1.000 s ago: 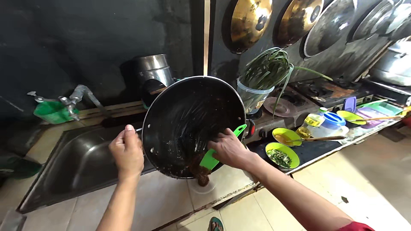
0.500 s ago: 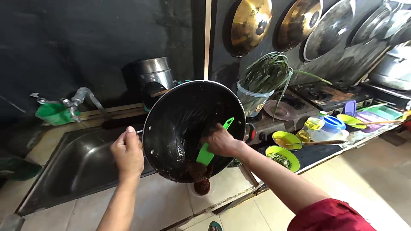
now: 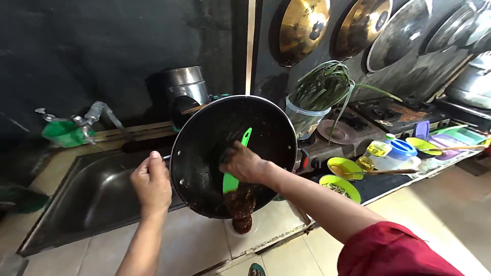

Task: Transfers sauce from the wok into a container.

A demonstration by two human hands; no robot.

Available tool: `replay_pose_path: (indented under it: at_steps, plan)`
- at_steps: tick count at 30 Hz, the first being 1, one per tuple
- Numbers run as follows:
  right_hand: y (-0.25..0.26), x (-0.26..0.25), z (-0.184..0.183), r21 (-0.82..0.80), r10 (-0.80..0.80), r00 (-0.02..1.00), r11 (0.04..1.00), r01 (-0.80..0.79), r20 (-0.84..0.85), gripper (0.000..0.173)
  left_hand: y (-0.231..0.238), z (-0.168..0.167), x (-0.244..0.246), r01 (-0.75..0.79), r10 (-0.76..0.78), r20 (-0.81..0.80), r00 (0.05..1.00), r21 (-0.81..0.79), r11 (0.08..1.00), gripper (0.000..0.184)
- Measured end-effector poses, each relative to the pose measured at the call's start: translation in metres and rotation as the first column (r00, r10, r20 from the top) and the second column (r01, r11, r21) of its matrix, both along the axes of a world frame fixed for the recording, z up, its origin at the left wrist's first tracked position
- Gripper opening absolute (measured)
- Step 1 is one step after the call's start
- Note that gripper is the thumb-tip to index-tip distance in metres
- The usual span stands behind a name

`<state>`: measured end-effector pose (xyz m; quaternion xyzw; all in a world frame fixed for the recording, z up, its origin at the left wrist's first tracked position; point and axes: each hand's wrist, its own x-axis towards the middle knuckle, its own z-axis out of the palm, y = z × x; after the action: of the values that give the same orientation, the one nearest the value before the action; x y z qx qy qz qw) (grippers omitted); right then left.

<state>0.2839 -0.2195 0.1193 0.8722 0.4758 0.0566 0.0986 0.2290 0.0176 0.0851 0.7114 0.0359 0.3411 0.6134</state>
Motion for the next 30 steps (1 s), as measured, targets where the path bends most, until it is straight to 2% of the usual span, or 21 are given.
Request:
replay_pose_path:
  at_steps: [3,7,9,11,13,15,19,21,23,26,28,30]
  plan:
    - [-0.003,-0.006,0.008,-0.012,0.032,0.999,0.999,-0.032,-0.013,0.017,0.0,-0.003,0.0,0.001,0.0,0.01,1.0,-0.025,1.0,0.038]
    - [0.002,0.01,0.039,0.171,-0.048,0.981,0.985,0.015,0.19,0.019,0.0,-0.002,0.0,0.009,-0.009,0.006,1.0,-0.027,1.0,0.039]
    - [0.012,0.013,0.035,0.211,-0.062,0.97,0.977,0.012,0.234,0.018,0.0,-0.002,0.001,0.009,-0.009,0.003,1.0,-0.023,1.0,0.039]
    - [0.02,0.005,0.018,0.156,-0.011,0.987,0.988,-0.015,0.162,0.019,0.0,-0.002,0.003,0.009,-0.009,0.004,1.0,-0.014,1.0,0.038]
    - [0.022,-0.007,0.005,0.021,0.057,0.998,0.998,-0.057,0.018,0.019,0.001,-0.002,0.003,0.011,-0.011,0.013,1.0,-0.009,1.0,0.039]
    - [0.016,-0.014,0.009,-0.068,0.042,0.997,0.997,-0.046,-0.06,0.02,0.002,-0.003,0.003,0.015,-0.015,0.011,1.0,-0.02,1.0,0.038]
    - [0.001,0.005,0.04,0.125,-0.089,0.989,0.989,0.074,0.114,0.02,0.002,-0.003,0.003,0.006,-0.006,-0.011,1.0,-0.028,1.0,0.038]
    - [0.003,0.018,0.041,0.182,-0.17,0.965,0.974,0.134,0.199,0.02,0.003,-0.003,0.004,0.004,-0.004,-0.007,1.0,-0.016,1.0,0.038]
    - [0.009,0.015,0.025,0.153,-0.193,0.972,0.973,0.172,0.137,0.02,0.003,-0.003,0.005,0.004,-0.004,0.002,1.0,-0.016,1.0,0.037]
    - [0.012,-0.006,0.001,0.01,-0.094,0.995,0.995,0.094,-0.017,0.018,0.004,-0.002,0.008,0.007,-0.007,0.013,1.0,-0.033,0.999,0.036]
    - [0.003,-0.01,0.012,-0.018,-0.11,0.993,0.994,0.109,-0.049,0.02,0.006,-0.001,0.008,0.003,-0.003,0.013,1.0,-0.032,0.999,0.036]
    - [-0.009,0.001,0.031,0.064,-0.162,0.987,0.985,0.161,0.009,0.02,0.007,-0.001,0.007,0.0,0.0,-0.001,1.0,-0.033,0.999,0.036]
